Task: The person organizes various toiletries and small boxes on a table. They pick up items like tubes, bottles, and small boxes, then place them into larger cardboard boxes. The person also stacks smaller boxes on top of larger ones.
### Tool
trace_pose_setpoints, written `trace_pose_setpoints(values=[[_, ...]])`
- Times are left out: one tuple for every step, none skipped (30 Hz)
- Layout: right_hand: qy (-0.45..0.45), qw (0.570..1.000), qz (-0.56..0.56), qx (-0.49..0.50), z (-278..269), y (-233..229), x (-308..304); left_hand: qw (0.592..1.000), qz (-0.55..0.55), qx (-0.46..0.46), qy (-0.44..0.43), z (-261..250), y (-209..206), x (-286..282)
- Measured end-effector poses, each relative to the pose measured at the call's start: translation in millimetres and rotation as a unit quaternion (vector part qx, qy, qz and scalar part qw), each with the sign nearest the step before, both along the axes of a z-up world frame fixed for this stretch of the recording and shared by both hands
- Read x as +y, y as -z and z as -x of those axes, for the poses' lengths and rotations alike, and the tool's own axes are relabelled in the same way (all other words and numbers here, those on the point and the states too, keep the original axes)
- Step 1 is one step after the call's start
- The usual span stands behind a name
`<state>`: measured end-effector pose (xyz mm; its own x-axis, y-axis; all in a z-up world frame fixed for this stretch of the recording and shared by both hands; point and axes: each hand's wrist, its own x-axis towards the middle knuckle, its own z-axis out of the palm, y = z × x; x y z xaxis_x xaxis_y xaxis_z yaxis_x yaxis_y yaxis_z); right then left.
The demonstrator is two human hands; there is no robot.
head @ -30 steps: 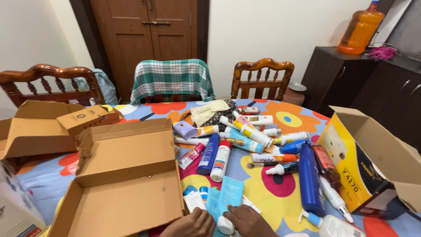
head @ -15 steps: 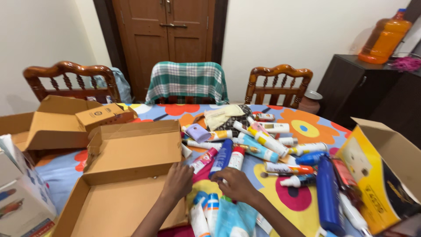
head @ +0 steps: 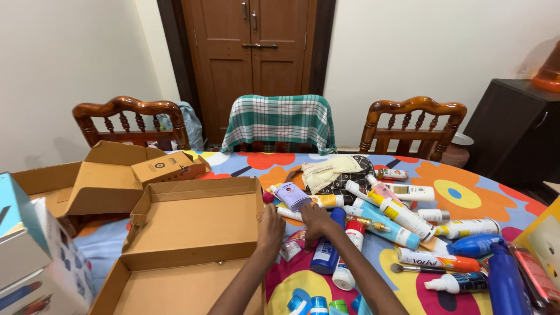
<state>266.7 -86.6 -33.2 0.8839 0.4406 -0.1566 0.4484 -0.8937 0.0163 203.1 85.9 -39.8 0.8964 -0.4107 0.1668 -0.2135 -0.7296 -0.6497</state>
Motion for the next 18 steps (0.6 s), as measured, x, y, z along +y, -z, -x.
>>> trace_pose_setpoints(values=[[0.005, 1.000, 0.003, -0.003, 0.3, -0.1, 2.4, 0.998, -0.069, -0.008, -0.010, -4.9, 3.1, -3.8], [0.010, 1.000, 0.006, -0.007, -0.8, 0.5, 3.5, 0.990, -0.137, -0.017, -0.019, -9.4, 5.8, -8.4], [0.016, 1.000, 0.010, -0.011, -2.0, 2.2, 3.5, 0.987, -0.162, -0.007, -0.018, -11.3, 9.8, -13.8], [0.017, 1.000, 0.000, 0.001, -3.7, 4.2, 5.2, 0.982, -0.188, 0.002, -0.018, -13.1, 13.4, -17.3], [0.018, 1.000, -0.009, 0.012, -4.3, 7.1, 6.6, 0.977, -0.213, 0.010, -0.019, -15.3, 17.2, -19.5], [0.019, 0.999, -0.019, 0.024, -6.3, 8.2, 6.9, 0.977, -0.214, 0.014, -0.014, -19.4, 20.5, -19.3], [0.025, 0.999, -0.035, 0.031, -9.1, 7.3, 5.0, 0.976, -0.216, 0.018, -0.009, -23.9, 24.2, -18.3], [0.030, 0.997, -0.052, 0.039, -10.6, 6.7, 3.4, 0.976, -0.217, 0.023, -0.004, -27.2, 28.8, -16.1], [0.035, 0.996, -0.068, 0.048, -11.8, 6.2, 2.4, 0.978, -0.210, 0.016, 0.010, -31.1, 32.5, -14.6], [0.041, 0.993, -0.098, 0.045, -11.1, 7.3, 2.9, 0.979, -0.203, 0.009, 0.024, -34.7, 34.8, -12.3], [0.048, 0.990, -0.128, 0.042, -9.2, 9.6, 3.3, 0.980, -0.196, 0.002, 0.038, -36.3, 35.3, -9.4], [0.055, 0.985, -0.156, 0.040, -8.0, 11.4, 1.8, 0.985, -0.165, -0.031, 0.043, -35.9, 34.4, -7.2], [0.065, 0.984, -0.162, 0.025, -7.6, 13.3, 1.6, 0.988, -0.134, -0.063, 0.049, -34.3, 30.1, -4.3], [0.076, 0.983, -0.169, 0.009, -7.1, 16.3, 2.7, 0.988, -0.104, -0.096, 0.055, -30.7, 22.0, -1.4], [0.087, 0.981, -0.176, -0.006, -7.2, 19.3, 2.5, 0.989, -0.040, -0.114, 0.081, -23.4, 11.4, 1.0], [0.099, 0.969, -0.224, -0.034, -7.1, 22.7, 0.8, 0.985, 0.024, -0.133, 0.106, -14.0, -2.6, 3.4], [0.111, 0.954, -0.272, -0.061, -5.8, 27.6, -0.8, 0.976, 0.088, -0.150, 0.131, -2.6, -19.1, 5.5], [0.122, 0.936, -0.318, -0.090, -7.8, 28.8, -4.9, 0.964, 0.165, -0.153, 0.142, 9.2, -37.8, 4.8]])
